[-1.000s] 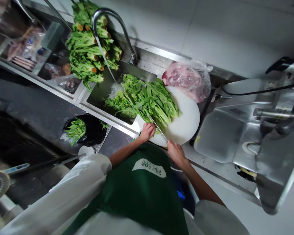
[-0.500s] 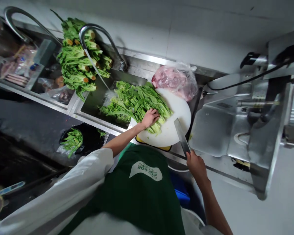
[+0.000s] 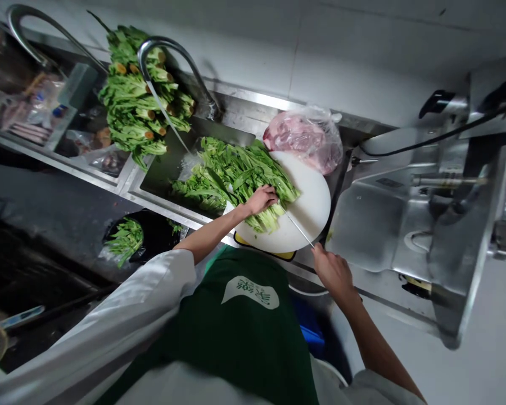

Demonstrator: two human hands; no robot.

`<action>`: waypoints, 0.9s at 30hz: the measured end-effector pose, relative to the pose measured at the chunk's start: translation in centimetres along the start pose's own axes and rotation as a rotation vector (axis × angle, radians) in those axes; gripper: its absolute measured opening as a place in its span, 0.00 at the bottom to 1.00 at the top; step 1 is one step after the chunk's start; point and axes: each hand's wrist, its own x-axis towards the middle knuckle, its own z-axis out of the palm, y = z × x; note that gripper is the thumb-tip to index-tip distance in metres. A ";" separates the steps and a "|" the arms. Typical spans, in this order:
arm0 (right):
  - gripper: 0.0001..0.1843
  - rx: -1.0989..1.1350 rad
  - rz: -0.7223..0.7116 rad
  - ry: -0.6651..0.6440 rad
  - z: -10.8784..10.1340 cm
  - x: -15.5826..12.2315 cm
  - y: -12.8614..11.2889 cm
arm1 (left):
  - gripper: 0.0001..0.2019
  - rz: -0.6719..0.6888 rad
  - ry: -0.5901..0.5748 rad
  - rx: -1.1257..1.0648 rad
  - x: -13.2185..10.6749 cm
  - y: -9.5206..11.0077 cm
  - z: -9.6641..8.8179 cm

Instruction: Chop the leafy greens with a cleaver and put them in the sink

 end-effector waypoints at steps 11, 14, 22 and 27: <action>0.18 -0.048 0.016 -0.036 1.2 0.5 0.9 | 0.13 0.084 0.038 -0.124 0.3 -1.6 0.0; 0.19 -0.054 0.022 -0.008 1.0 0.1 0.7 | 0.13 0.074 0.023 -0.130 0.4 -1.7 0.0; 0.19 0.010 0.036 -0.074 1.4 0.0 0.8 | 0.13 0.073 -0.017 -0.129 0.5 -1.7 -0.4; 0.20 0.042 0.048 -0.048 0.7 -0.5 0.1 | 0.13 0.055 -0.042 -0.146 0.5 -1.6 -0.7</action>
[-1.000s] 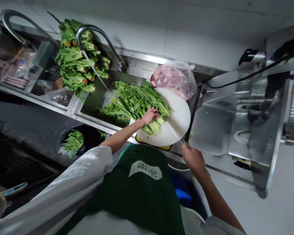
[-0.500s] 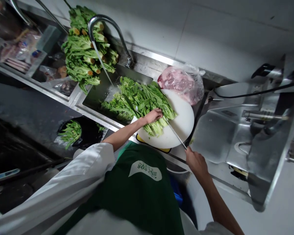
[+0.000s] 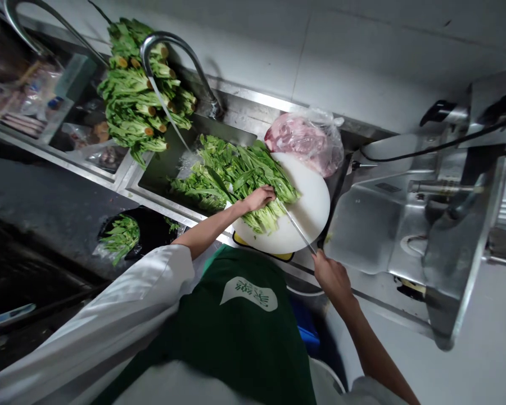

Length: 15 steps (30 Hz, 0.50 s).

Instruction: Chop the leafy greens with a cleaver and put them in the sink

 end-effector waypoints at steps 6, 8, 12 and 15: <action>0.20 0.079 -0.014 -0.063 1.5 -0.2 1.2 | 0.13 0.019 -0.031 0.041 -0.1 0.9 -1.1; 0.20 0.094 -0.013 -0.058 2.3 -1.4 2.6 | 0.13 0.027 0.081 0.053 0.3 1.7 -1.6; 0.20 0.171 0.040 0.041 2.1 -2.4 3.6 | 0.14 -0.044 0.573 0.066 1.8 3.5 -2.0; 0.20 0.161 0.093 0.144 0.1 -0.5 2.7 | 0.14 -0.100 0.762 0.121 2.5 4.5 -1.2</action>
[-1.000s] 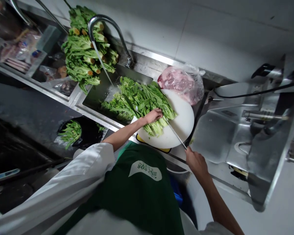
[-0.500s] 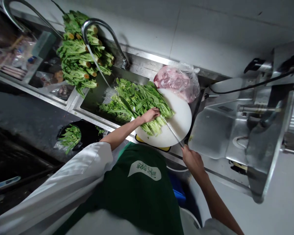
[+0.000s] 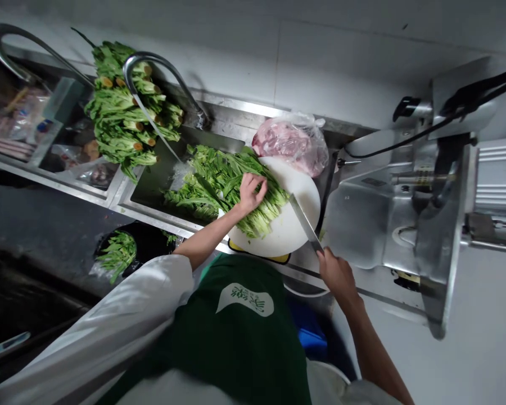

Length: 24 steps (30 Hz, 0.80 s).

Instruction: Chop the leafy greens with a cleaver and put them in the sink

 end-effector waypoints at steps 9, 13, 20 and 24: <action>0.18 -0.071 -0.150 0.013 -4.9 6.8 -2.1 | 0.17 0.089 -0.323 0.178 -2.4 -0.2 4.0; 0.18 -0.065 -0.188 -0.019 -4.9 8.2 -1.4 | 0.18 0.063 -0.344 0.142 -2.7 -1.1 5.2; 0.16 -0.007 -0.287 -0.035 -4.6 12.1 -0.2 | 0.18 0.024 -0.315 0.051 -3.3 -1.3 5.4; 0.16 0.039 -0.328 -0.050 -4.5 14.8 -1.4 | 0.18 0.011 -0.323 0.035 -3.4 -1.2 4.9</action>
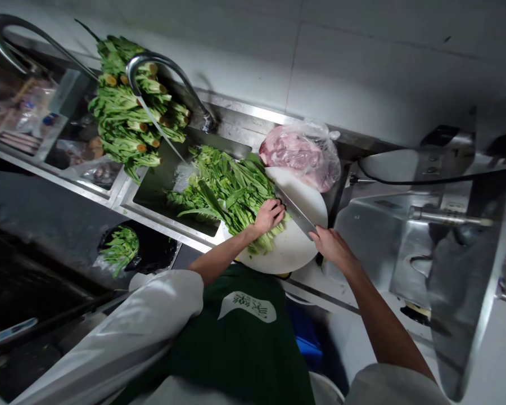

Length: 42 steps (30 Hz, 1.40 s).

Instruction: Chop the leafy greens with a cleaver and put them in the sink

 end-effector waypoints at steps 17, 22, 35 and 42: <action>0.18 0.187 0.155 -0.019 5.4 -6.4 1.2 | 0.13 -0.090 -0.172 0.129 -4.5 1.6 -4.2; 0.21 0.207 0.232 -0.001 6.7 -7.9 0.8 | 0.11 -0.014 -0.210 0.090 -2.2 1.7 -2.6; 0.19 0.174 0.291 -0.029 6.0 -8.4 -1.8 | 0.09 0.019 -0.381 0.192 -2.0 1.7 -4.5; 0.18 0.110 0.278 -0.006 6.0 -7.9 -2.3 | 0.10 0.076 -0.360 0.002 -0.6 0.5 -2.4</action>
